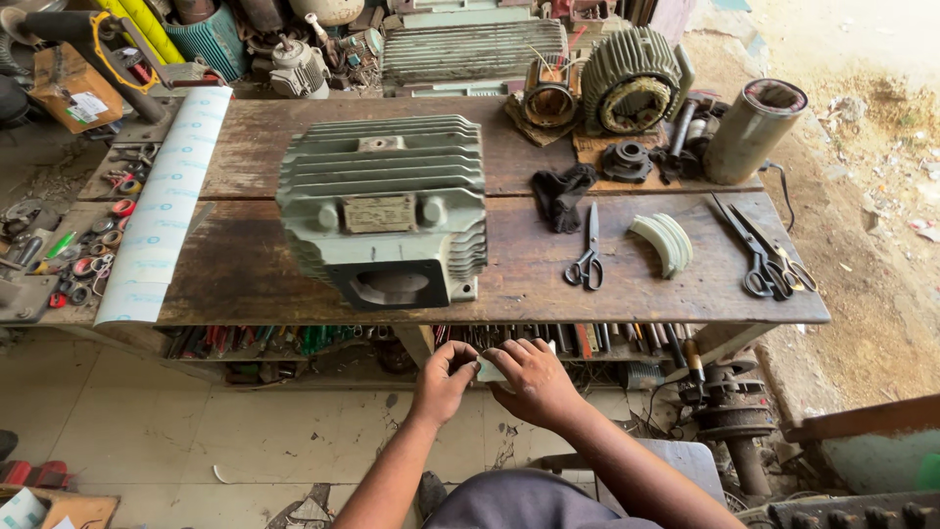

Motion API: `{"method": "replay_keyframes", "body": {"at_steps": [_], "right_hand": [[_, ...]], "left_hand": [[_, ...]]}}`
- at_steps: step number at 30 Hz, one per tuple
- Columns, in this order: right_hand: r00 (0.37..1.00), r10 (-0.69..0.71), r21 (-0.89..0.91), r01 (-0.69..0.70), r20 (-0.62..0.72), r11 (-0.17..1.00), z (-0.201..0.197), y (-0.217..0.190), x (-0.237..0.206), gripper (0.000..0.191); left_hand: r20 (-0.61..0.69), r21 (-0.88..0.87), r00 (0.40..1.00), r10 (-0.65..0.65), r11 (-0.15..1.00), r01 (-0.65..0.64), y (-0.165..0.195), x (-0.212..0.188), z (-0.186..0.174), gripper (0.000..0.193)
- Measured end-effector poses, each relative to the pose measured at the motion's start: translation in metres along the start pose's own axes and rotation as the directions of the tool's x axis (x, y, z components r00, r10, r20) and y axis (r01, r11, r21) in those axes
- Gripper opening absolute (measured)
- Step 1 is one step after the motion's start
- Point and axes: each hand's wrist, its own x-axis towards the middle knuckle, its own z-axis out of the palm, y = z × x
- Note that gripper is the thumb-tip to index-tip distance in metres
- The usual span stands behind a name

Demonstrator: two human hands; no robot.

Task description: The person peels curved white insulation strips from an adhesive roll and presses them one by one into the inner slots of an electric motor housing on the workbench, fitting each strip around the housing rim by hand.

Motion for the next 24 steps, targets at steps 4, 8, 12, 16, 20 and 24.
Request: {"method": "replay_keyframes", "body": {"at_steps": [4,8,12,16,20,24], "right_hand": [[1.000,0.002,-0.019,-0.001,0.012,1.000,0.014,-0.014,0.019,0.051],[0.998,0.061,0.028,-0.062,0.035,0.998,0.031,-0.029,0.039,0.047],[0.996,0.085,0.061,-0.085,0.003,0.995,0.046,-0.043,0.061,0.050],[0.998,0.059,0.037,-0.059,-0.012,0.998,0.063,-0.059,0.083,0.052],[0.999,0.031,0.006,-0.031,-0.027,0.999,0.081,-0.076,0.101,0.053],[0.999,0.054,-0.016,-0.054,-0.007,0.998,0.097,-0.091,0.116,0.052]], "left_hand": [[-0.013,-0.128,0.994,-0.108,0.986,0.105,-0.002,0.006,-0.023,0.005],[-0.046,0.009,0.996,-0.073,0.997,0.074,0.008,0.007,-0.045,0.007],[0.015,0.109,1.000,0.015,0.994,-0.017,0.024,0.010,-0.075,0.011],[0.018,0.185,0.999,0.033,0.982,-0.036,0.031,0.013,-0.108,0.016],[0.009,0.150,1.000,-0.009,0.989,0.008,0.025,0.015,-0.138,0.013],[0.060,-0.006,0.990,-0.127,0.992,0.128,0.013,0.018,-0.168,0.013]]}}
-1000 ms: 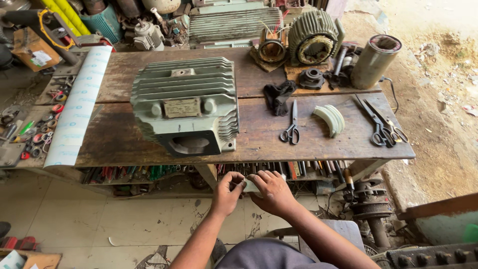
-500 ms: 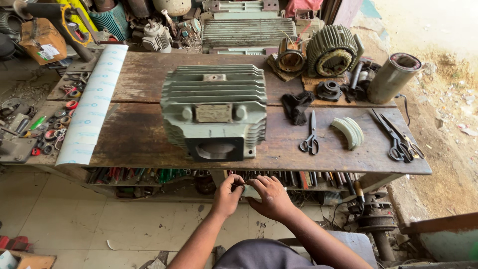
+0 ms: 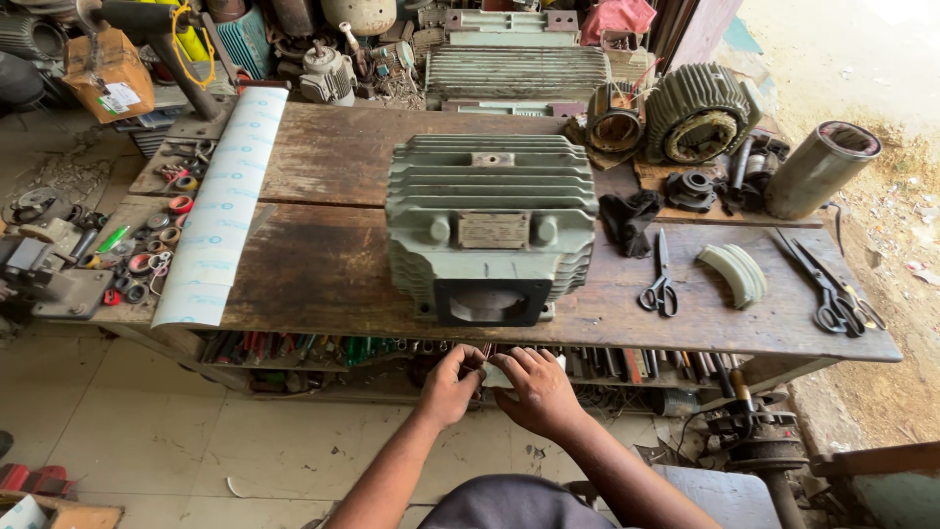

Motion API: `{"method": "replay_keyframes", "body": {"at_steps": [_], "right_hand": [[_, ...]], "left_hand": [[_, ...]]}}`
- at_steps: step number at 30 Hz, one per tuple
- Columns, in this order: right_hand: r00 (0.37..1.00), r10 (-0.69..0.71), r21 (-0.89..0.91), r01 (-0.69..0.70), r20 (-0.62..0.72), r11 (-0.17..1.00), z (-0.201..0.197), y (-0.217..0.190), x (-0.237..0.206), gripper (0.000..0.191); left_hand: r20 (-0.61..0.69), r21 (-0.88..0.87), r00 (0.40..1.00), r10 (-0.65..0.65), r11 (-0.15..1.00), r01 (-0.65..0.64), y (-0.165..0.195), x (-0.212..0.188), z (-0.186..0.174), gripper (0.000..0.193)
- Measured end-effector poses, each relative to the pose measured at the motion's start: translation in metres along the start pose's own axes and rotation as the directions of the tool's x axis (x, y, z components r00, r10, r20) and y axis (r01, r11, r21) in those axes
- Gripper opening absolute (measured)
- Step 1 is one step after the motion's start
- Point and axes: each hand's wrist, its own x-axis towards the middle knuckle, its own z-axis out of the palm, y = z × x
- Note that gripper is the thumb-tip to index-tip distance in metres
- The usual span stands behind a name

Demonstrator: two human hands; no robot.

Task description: The person peels curved white insulation strips from an adhesive roll and presses them one by one into the inner slots of an electric motor housing on the workbench, fitting each strip around the housing rim by hand.

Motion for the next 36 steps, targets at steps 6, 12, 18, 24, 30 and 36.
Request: {"method": "replay_keyframes", "body": {"at_steps": [6,12,18,24,30,36], "right_hand": [[0.999,-0.038,-0.042,0.037,-0.025,0.998,0.021,-0.020,0.010,0.052],[1.000,-0.003,-0.072,0.005,0.025,0.997,0.029,-0.028,0.015,0.052],[0.999,0.015,-0.083,-0.012,0.033,0.996,0.032,-0.035,0.016,0.053],[0.999,-0.001,-0.092,0.005,0.043,0.996,0.032,-0.039,0.014,0.054],[1.000,0.005,-0.108,-0.002,0.028,0.994,0.029,-0.043,0.008,0.053],[0.998,0.050,-0.124,-0.046,0.028,0.991,0.031,-0.045,-0.004,0.053]], "left_hand": [[0.048,-0.072,0.998,-0.044,0.996,0.048,-0.017,0.003,-0.032,0.010],[0.058,-0.115,0.991,-0.125,0.985,0.131,-0.007,-0.006,-0.043,0.011],[0.071,-0.153,0.993,-0.097,0.982,0.107,-0.004,-0.010,-0.047,0.012],[0.059,-0.077,0.998,-0.014,0.997,0.018,-0.019,-0.009,-0.045,0.009],[0.069,-0.134,0.997,-0.030,0.990,0.039,-0.023,-0.013,-0.042,0.012],[0.080,-0.149,0.996,-0.036,0.988,0.048,-0.029,-0.022,-0.034,0.009]]}}
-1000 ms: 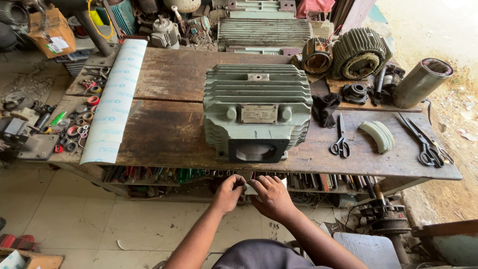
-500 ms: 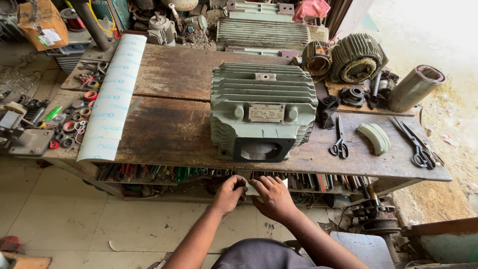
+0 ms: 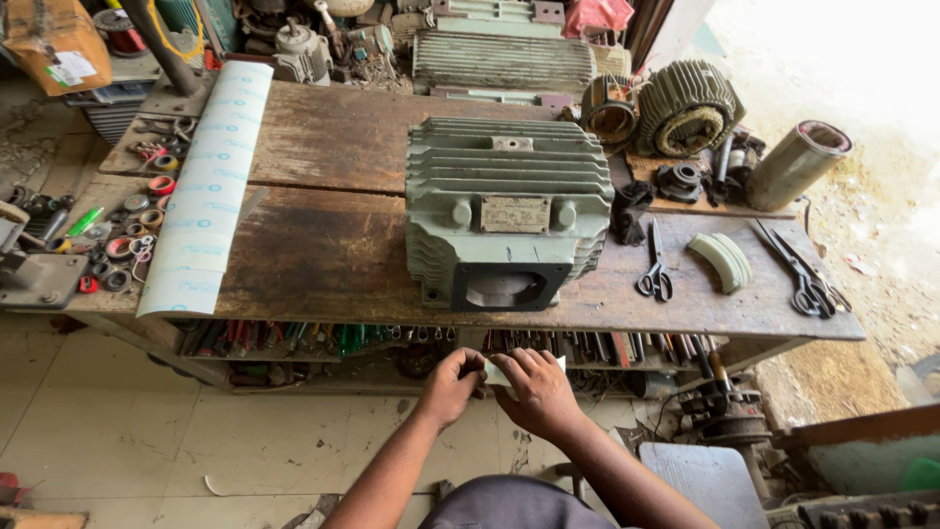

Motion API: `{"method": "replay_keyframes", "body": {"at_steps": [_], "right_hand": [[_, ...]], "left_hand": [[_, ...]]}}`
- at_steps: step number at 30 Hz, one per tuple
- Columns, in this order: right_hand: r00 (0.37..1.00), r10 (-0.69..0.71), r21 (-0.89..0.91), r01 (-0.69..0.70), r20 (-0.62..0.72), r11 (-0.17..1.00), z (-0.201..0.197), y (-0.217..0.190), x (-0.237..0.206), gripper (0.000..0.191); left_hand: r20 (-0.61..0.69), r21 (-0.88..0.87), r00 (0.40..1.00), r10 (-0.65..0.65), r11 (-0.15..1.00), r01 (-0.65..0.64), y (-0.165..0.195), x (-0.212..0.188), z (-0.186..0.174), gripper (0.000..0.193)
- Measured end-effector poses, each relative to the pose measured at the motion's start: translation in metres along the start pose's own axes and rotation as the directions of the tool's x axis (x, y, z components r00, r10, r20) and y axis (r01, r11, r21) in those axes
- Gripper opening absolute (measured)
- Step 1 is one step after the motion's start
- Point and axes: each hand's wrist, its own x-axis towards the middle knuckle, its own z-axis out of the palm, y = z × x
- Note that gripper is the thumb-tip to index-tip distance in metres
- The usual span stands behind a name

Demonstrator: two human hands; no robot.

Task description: The person peels curved white insulation strips from an adhesive roll and presses them one by one into the inner slots of an electric motor housing on the workbench, fitting each strip around the housing rim by hand.

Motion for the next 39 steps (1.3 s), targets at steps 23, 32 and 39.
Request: {"method": "replay_keyframes", "body": {"at_steps": [23,32,39], "right_hand": [[0.991,0.037,0.000,-0.037,-0.127,0.999,-0.010,-0.026,-0.032,0.056],[0.994,0.014,0.002,-0.014,-0.105,1.000,0.002,-0.027,-0.030,0.055],[0.997,0.030,0.000,-0.030,-0.070,1.000,0.010,-0.028,-0.029,0.055]], "left_hand": [[0.038,0.337,0.975,0.219,0.916,-0.219,0.008,-0.042,0.013,0.012],[0.010,0.281,0.968,0.251,0.928,-0.243,0.012,-0.048,0.010,0.009],[-0.111,0.292,0.992,0.061,0.956,-0.026,0.011,-0.052,0.015,0.005]]}}
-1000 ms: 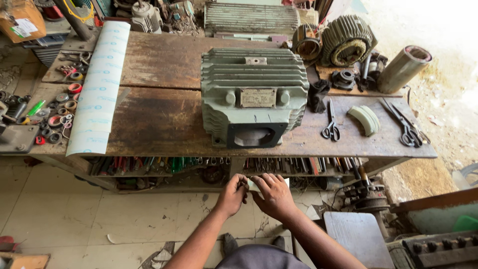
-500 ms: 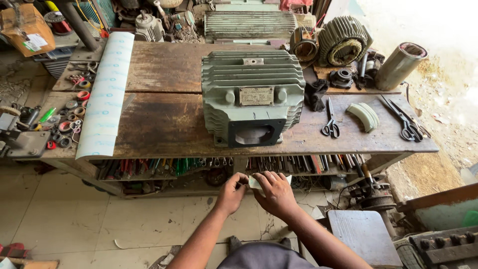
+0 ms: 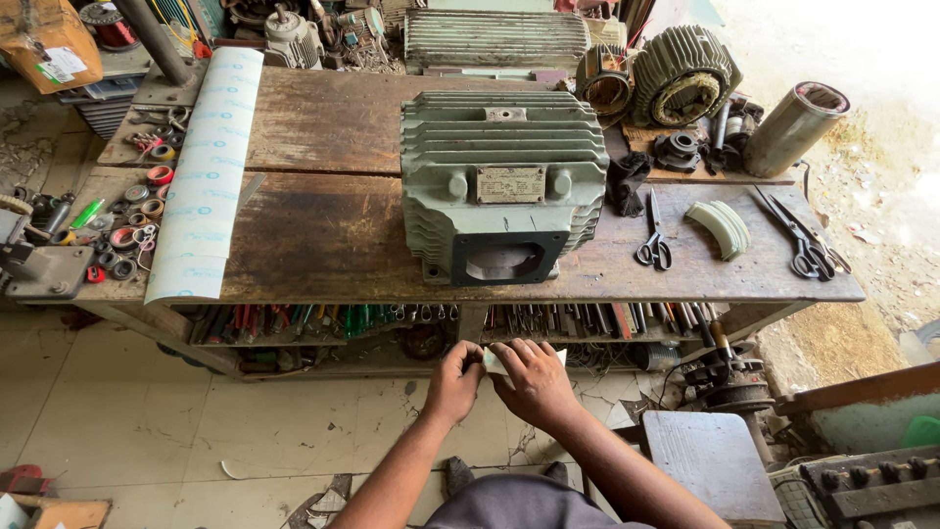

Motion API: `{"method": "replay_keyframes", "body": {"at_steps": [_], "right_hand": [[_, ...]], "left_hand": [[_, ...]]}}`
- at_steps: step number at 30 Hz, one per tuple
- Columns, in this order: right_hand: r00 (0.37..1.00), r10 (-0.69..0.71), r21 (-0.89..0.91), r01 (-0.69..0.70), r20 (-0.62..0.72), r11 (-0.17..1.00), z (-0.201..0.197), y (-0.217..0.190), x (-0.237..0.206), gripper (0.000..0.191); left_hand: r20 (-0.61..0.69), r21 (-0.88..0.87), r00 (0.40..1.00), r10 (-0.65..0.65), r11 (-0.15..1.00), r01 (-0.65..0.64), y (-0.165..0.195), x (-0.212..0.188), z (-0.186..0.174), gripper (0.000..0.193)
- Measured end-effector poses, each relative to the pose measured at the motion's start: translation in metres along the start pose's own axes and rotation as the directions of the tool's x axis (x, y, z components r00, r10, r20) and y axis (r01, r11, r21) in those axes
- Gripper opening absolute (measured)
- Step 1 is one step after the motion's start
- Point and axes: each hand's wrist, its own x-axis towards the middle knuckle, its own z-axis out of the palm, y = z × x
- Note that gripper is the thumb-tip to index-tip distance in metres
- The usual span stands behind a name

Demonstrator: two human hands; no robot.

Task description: The person peels curved white insulation strips from an adhesive roll and presses them one by one into the inner slots of an electric motor housing on the workbench, fitting each strip around the housing rim by hand.

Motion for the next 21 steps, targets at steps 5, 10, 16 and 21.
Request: {"method": "replay_keyframes", "body": {"at_steps": [5,10,16,21], "right_hand": [[1.000,-0.005,0.006,0.005,0.006,1.000,-0.001,0.001,0.000,0.055],[1.000,0.001,-0.007,-0.001,0.020,1.000,-0.002,0.001,-0.004,0.055],[0.995,0.041,-0.018,-0.040,0.087,0.999,-0.005,0.006,-0.006,0.056],[0.998,0.047,0.006,-0.047,0.042,0.999,-0.008,0.011,-0.003,0.057]], "left_hand": [[-0.029,-0.046,0.996,0.089,0.995,-0.091,-0.005,-0.004,0.005,0.005],[0.000,-0.046,0.999,0.041,0.998,-0.041,-0.007,-0.005,0.006,0.006],[-0.022,-0.006,0.985,0.169,0.986,-0.169,0.002,-0.004,0.010,0.008],[-0.048,0.061,0.977,0.207,0.977,-0.204,0.024,0.000,0.012,0.010]]}}
